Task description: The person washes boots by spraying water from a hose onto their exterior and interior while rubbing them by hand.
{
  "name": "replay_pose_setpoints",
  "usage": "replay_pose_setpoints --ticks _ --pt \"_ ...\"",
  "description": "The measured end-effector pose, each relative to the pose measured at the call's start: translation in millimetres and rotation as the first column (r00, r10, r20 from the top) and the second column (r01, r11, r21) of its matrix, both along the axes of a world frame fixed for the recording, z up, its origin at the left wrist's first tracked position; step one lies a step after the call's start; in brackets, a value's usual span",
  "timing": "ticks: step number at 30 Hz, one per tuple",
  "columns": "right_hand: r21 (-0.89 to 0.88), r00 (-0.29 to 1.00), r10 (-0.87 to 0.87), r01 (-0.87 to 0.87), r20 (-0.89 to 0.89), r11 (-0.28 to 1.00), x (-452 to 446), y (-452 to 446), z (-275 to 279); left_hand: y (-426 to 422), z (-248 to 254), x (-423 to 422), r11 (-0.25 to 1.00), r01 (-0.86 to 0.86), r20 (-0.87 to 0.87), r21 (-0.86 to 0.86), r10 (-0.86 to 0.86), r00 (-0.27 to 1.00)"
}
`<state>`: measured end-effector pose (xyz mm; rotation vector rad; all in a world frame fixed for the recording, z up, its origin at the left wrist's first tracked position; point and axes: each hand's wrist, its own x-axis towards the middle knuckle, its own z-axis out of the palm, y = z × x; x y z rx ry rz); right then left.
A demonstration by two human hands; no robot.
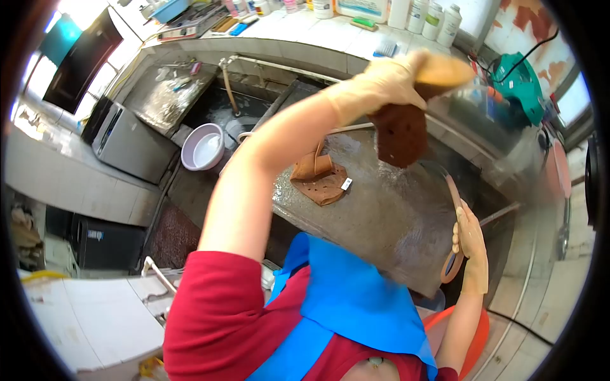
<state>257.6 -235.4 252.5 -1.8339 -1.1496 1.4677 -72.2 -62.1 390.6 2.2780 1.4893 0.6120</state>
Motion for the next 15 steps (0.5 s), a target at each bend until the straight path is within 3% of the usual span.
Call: replay_pose_setpoints --ticks 2,3,4,5,6,10,11,12,13,15 --pt "-0.005 0.998 0.035 -0.035 0.042 0.999 -14 0 -3 15 -3 -39 0.998 -0.049 -0.03 0.035 0.05 0.998" --pt "-0.023 0.999 0.023 -0.022 0.046 1.0 -20 -2 -4 31 -15 -64 0.988 -0.016 0.011 0.154 0.015 1.0" --pt "-0.033 0.999 0.004 -0.003 0.038 0.999 -26 -2 -6 30 -5 -85 0.99 -0.033 -0.03 0.134 0.038 0.999" --pt "-0.038 1.0 -0.013 0.014 0.029 0.999 -31 -1 -8 40 -10 -108 0.966 -0.052 -0.055 0.252 0.068 0.996" --pt "-0.048 0.999 -0.025 0.026 0.034 0.998 -34 -1 -11 31 5 -123 0.968 -0.186 -0.163 0.171 0.214 0.963" --pt "-0.09 0.995 -0.071 0.077 0.068 0.993 -50 0 -9 23 41 -198 0.98 -0.126 0.031 0.154 0.122 0.992" --pt "-0.1 0.998 -0.014 0.019 0.059 0.995 -58 1 -3 18 51 -209 0.954 -0.277 -0.123 0.118 0.291 0.949" --pt "-0.108 0.998 0.043 -0.038 0.05 0.993 -70 1 3 16 55 -228 0.953 -0.256 -0.185 0.162 0.284 0.941" --pt "-0.111 0.997 0.072 -0.068 0.033 0.992 -84 3 9 22 42 -252 0.955 -0.246 -0.082 0.168 0.263 0.961" --pt "-0.1 0.988 0.154 -0.155 -0.016 0.983 -119 12 30 22 35 -286 0.941 -0.243 -0.091 0.234 0.27 0.959"
